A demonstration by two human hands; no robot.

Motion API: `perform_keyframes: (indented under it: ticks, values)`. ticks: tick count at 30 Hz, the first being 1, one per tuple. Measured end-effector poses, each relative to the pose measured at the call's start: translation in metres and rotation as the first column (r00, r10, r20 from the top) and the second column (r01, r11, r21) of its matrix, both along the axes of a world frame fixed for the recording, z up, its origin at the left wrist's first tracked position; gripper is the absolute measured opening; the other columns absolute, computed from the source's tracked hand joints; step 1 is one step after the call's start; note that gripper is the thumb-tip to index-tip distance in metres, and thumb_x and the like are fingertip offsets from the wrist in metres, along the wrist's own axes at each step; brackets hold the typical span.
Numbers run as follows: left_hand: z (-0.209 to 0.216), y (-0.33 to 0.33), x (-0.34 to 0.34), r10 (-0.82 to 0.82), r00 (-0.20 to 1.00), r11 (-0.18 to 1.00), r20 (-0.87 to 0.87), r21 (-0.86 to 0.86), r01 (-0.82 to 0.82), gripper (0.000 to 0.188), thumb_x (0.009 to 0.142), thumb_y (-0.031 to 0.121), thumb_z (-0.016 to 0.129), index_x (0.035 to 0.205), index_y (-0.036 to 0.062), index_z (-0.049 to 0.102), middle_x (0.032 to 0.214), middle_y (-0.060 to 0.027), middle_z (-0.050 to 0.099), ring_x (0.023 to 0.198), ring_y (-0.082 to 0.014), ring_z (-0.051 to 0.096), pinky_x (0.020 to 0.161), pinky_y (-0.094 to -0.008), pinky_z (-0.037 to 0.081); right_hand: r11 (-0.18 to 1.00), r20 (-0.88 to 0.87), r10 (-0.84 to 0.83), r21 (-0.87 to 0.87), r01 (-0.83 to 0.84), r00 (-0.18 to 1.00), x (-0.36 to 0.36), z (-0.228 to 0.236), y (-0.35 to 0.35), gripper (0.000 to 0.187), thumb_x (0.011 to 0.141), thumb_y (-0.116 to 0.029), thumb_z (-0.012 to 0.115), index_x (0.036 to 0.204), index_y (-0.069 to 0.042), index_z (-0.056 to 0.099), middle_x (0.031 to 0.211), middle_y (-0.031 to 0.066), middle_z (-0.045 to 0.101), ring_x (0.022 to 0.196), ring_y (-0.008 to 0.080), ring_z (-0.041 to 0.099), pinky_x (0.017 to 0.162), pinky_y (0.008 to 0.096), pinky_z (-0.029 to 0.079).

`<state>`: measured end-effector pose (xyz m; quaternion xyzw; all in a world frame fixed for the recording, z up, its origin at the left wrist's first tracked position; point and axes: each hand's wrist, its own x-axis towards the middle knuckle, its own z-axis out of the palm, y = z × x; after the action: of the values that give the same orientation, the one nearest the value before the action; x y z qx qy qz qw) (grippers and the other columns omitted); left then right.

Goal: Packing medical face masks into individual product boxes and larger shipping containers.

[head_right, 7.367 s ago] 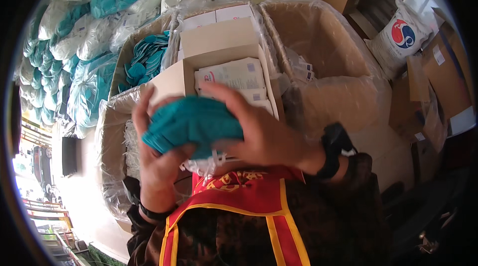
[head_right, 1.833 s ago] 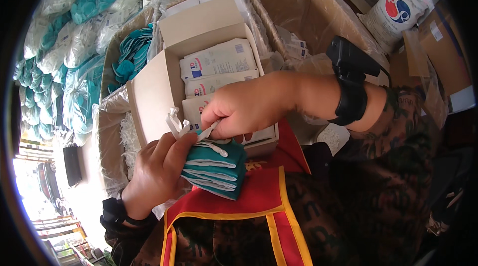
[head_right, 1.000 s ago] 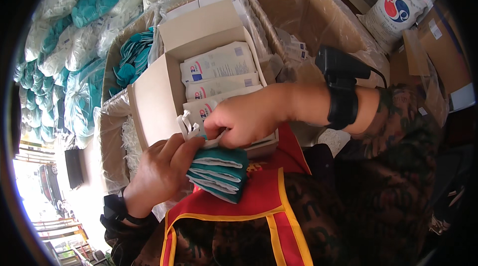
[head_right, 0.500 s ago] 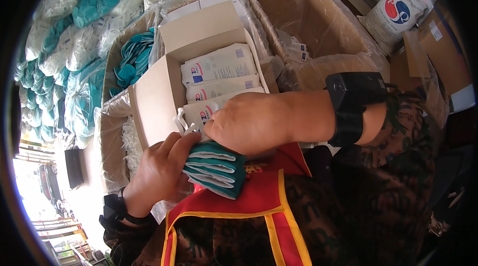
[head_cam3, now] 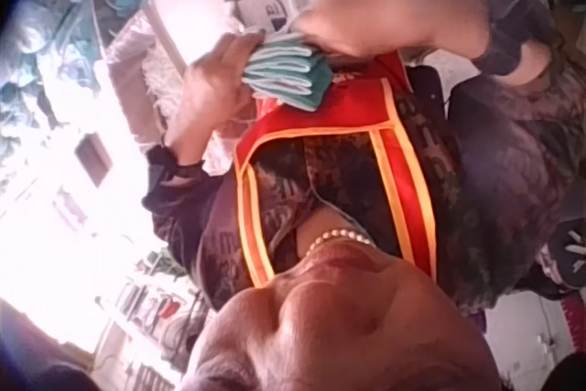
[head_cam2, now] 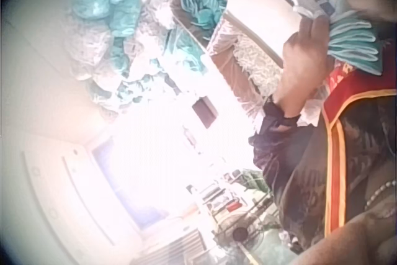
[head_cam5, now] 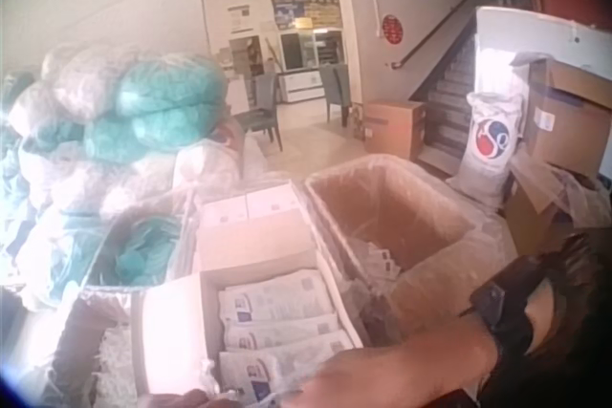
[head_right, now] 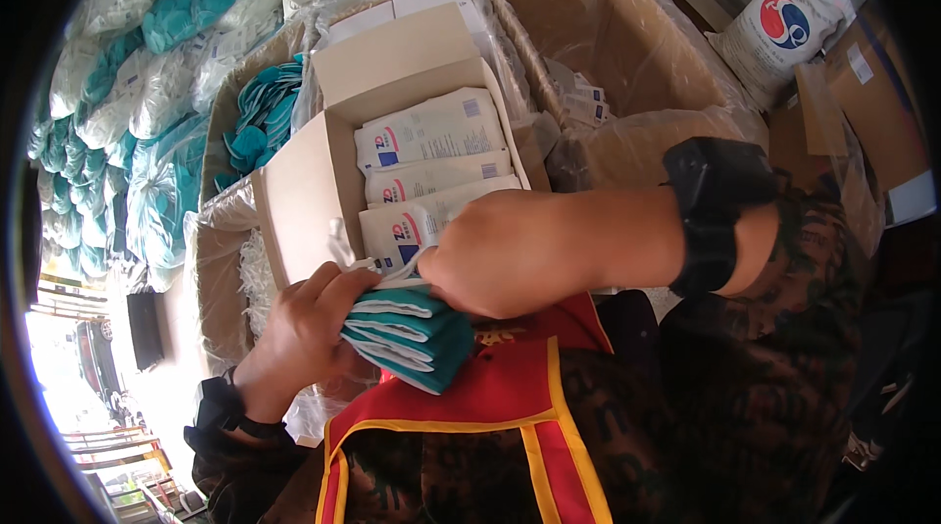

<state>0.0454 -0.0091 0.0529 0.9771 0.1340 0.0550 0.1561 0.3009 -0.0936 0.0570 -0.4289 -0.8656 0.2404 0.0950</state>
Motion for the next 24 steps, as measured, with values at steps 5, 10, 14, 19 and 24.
perform_keyframes:
  ticks: [5,10,14,19,24]
  values:
    - [-0.002,0.005,-0.020,0.028,0.992,0.998,0.120,0.058,-0.035,0.046,0.064,0.014,0.077,0.107,0.0064,0.061,0.079,-0.0080,0.056,0.066,-0.0265,0.065,0.060,-0.0362,0.055,0.997,-0.049,-0.020,-0.070,0.016,0.999,0.011,0.024,-0.020,0.023,0.088,-0.017,0.064,0.076,-0.001,0.053,0.059,0.0159,0.060,0.054,0.0334,0.064,0.046,0.0408,0.050]
    - [0.004,0.012,-0.031,-0.033,0.981,0.994,0.193,0.107,0.013,0.037,0.069,0.020,0.076,0.100,0.0054,0.062,0.070,-0.0058,0.053,0.058,-0.0241,0.063,0.054,-0.0345,0.053,0.996,-0.063,-0.044,0.072,0.049,0.997,0.019,0.044,-0.051,0.025,0.088,-0.016,0.066,0.074,-0.005,0.048,0.053,0.0105,0.053,0.047,0.0283,0.060,0.042,0.0374,0.047]
    - [0.003,0.012,-0.043,-0.057,0.975,0.990,0.214,0.139,0.027,0.040,0.072,0.027,0.077,0.101,0.0044,0.063,0.072,-0.0065,0.056,0.057,-0.0232,0.063,0.052,-0.0347,0.053,0.997,0.006,-0.056,0.049,0.056,0.998,0.024,0.063,-0.063,0.026,0.085,-0.015,0.069,0.074,-0.006,0.048,0.056,0.0086,0.053,0.049,0.0259,0.060,0.042,0.0358,0.047]
    - [-0.008,0.016,-0.068,0.045,0.976,0.979,0.215,0.185,-0.086,0.041,0.073,0.033,0.077,0.098,0.0043,0.062,0.073,-0.0090,0.057,0.056,-0.0264,0.061,0.051,-0.0380,0.050,0.993,0.083,-0.121,0.022,0.120,0.989,0.035,0.074,-0.085,0.028,0.082,-0.016,0.073,0.073,-0.007,0.048,0.059,0.0053,0.052,0.052,0.0234,0.059,0.043,0.0342,0.046]
    - [0.001,0.021,-0.067,0.057,0.985,0.964,0.163,0.248,-0.096,0.042,0.070,0.033,0.075,0.097,0.0034,0.061,0.072,-0.0079,0.054,0.054,-0.0263,0.060,0.049,-0.0370,0.051,0.978,0.087,-0.206,0.000,0.206,0.975,0.041,0.074,-0.093,0.027,0.078,-0.016,0.075,0.073,-0.008,0.049,0.061,0.0042,0.051,0.053,0.0231,0.059,0.045,0.0347,0.046]
